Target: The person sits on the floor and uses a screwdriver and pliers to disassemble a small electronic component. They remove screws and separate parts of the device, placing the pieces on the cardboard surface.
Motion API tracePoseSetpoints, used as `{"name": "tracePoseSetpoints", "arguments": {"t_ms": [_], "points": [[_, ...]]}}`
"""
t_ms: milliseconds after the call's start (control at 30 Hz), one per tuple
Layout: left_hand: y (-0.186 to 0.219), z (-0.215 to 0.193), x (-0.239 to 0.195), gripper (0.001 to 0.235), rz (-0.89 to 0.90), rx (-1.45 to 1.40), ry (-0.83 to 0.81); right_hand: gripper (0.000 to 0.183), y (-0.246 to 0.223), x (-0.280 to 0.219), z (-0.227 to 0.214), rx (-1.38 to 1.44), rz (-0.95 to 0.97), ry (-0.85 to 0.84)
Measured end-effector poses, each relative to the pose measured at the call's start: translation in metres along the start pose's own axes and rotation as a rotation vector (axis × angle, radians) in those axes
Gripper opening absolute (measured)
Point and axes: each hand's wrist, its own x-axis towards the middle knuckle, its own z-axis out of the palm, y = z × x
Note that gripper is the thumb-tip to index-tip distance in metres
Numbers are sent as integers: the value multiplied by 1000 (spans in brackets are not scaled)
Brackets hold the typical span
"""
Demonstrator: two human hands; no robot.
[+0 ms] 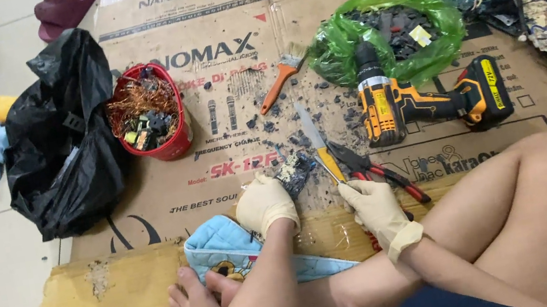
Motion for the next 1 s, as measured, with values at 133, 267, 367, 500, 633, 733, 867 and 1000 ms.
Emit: {"name": "tracePoseSetpoints", "arguments": {"t_ms": [133, 267, 367, 500, 633, 733, 867, 1000], "points": [[5, -8, -3, 55, 1, 40, -54, 27, 6, 7, -1, 10, 2, 0], [4, -8, -2, 55, -9, 43, -58, 28, -4, 0, 3, 43, 16, 2], [5, -10, -3, 55, 3, 48, -70, 27, -6, 2, 6, 98, 17, -10], [1, 0, 2, 55, 9, 41, -78, 24, 5, 8, 5, 96, -46, 22], [2, -5, -2, 55, 18, 40, -72, 24, -2, 5, 4, 107, -89, 46], [1, -4, -2, 54, 8, 34, -62, 22, -6, 3, 4, 165, -54, 29], [-2, 3, 3, 51, -7, 26, -72, 20, -32, -19, 4, 151, -103, 30], [0, -4, 1, 53, -5, 16, -97, 20, -43, -30, 2, 141, -170, -22]]}}
